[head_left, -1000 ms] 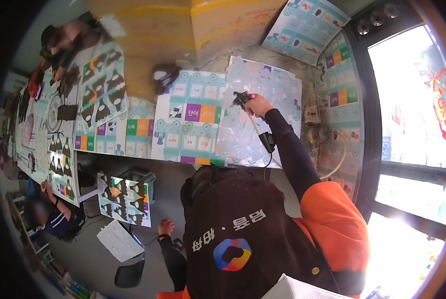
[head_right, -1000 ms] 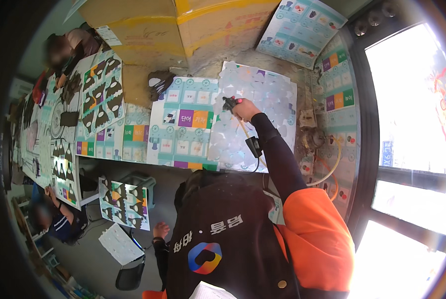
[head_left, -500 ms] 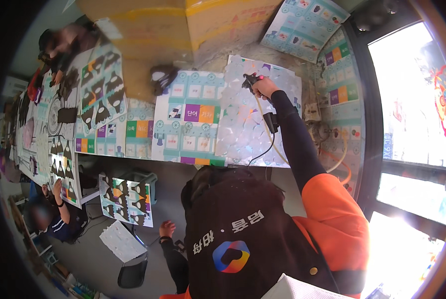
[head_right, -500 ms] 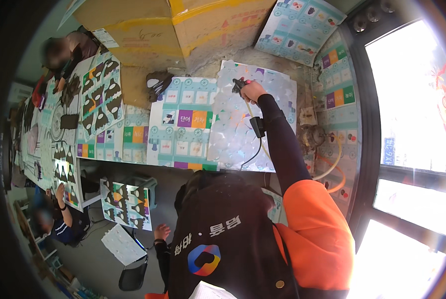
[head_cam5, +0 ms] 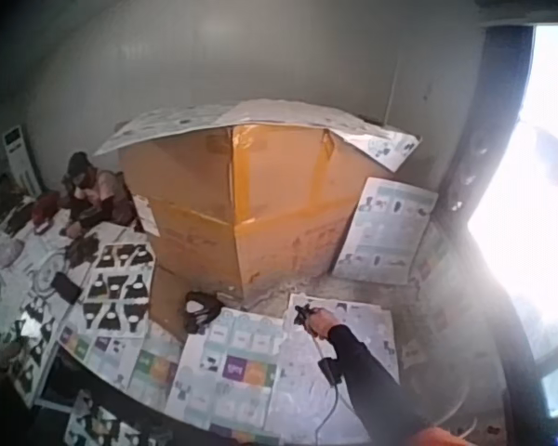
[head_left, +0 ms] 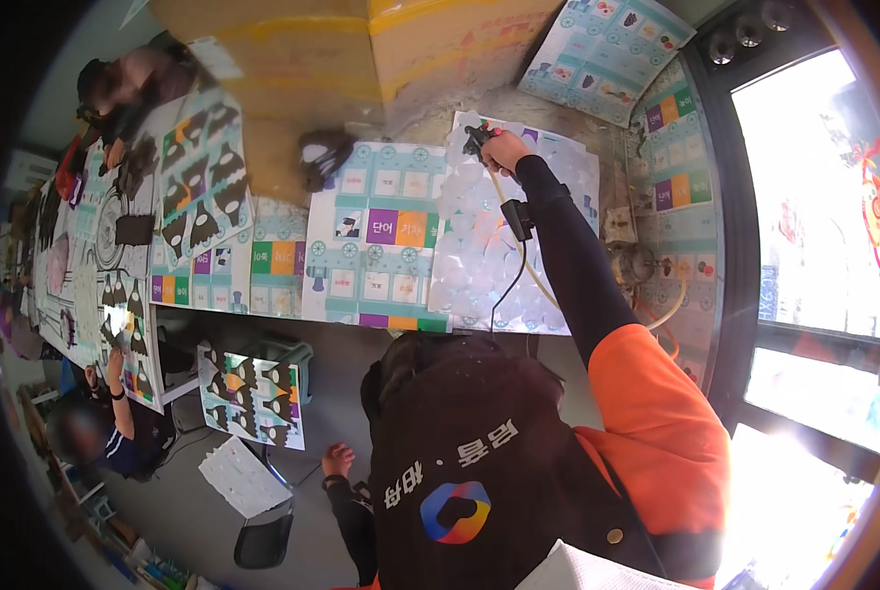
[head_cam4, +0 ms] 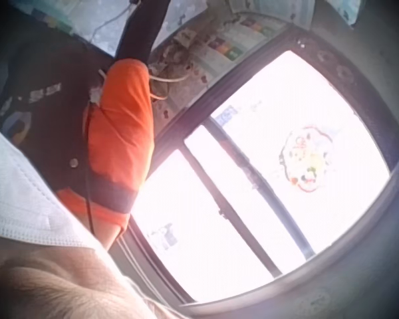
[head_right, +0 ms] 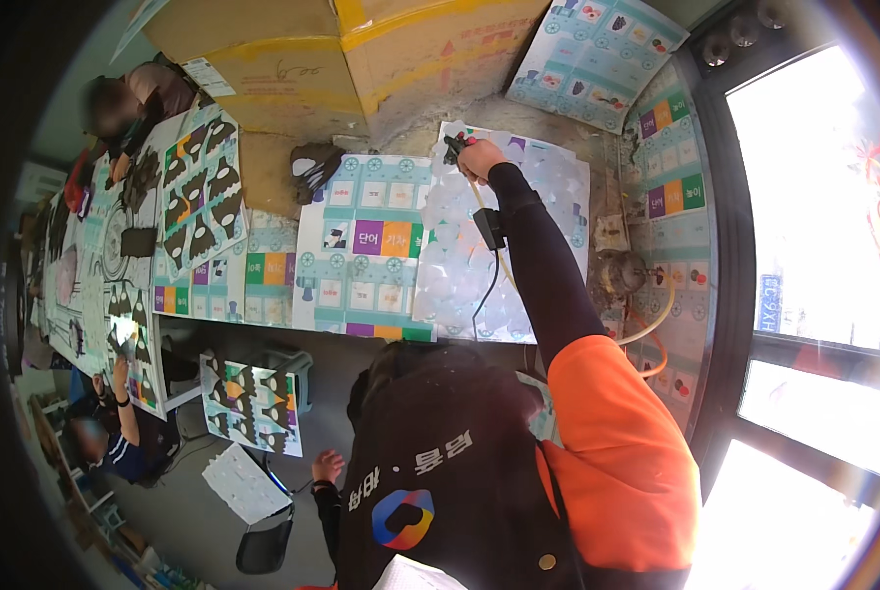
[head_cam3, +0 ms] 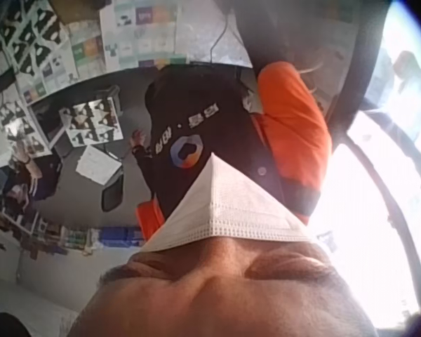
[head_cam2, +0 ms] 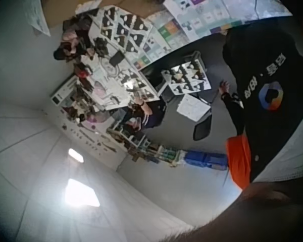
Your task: Using a spray gun to apply adhesive to multiple shoe components laid out on a workspace
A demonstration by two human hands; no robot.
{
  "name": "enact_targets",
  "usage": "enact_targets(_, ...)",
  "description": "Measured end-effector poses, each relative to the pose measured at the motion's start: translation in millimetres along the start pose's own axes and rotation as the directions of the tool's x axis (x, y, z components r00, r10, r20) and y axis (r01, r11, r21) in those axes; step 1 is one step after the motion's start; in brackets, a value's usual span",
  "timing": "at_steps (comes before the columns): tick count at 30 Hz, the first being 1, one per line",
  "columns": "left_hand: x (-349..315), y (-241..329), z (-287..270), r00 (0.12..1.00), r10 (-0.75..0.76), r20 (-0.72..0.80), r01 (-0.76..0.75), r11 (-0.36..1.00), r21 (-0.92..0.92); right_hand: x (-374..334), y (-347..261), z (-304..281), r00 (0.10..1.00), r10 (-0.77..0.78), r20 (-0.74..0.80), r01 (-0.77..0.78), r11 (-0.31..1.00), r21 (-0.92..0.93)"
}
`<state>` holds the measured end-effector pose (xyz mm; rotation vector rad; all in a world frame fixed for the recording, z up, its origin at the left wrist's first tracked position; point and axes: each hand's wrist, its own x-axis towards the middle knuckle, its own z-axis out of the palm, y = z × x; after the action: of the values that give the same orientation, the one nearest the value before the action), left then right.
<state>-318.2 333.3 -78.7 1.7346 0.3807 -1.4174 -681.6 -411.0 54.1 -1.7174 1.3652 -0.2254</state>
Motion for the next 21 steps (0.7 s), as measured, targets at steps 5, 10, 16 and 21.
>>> enact_targets(5,1.5,-14.2,-14.5,0.999,-0.04,-0.032,0.039,0.999,-0.023,2.0,-22.1,-11.8,0.993,0.112,-0.022,-0.109,0.989,0.105)
enact_targets(10,1.1,-19.6,-18.0,0.995,-0.088,-0.052,0.088,0.996,-0.019,12.2,-24.5,-20.5,0.97,0.229,-0.079,-0.201,0.943,0.267)
enact_targets(16,-14.0,-14.2,-8.8,0.998,0.012,-0.069,-0.001,0.988,0.153,21.9,-21.1,-25.5,0.972,0.2,-0.119,-0.157,0.941,0.301)
enact_targets(21,-23.1,-4.3,1.8,0.997,0.015,-0.077,0.0,0.98,0.197,30.5,-16.0,-36.6,0.923,0.294,-0.247,-0.166,0.886,0.434)
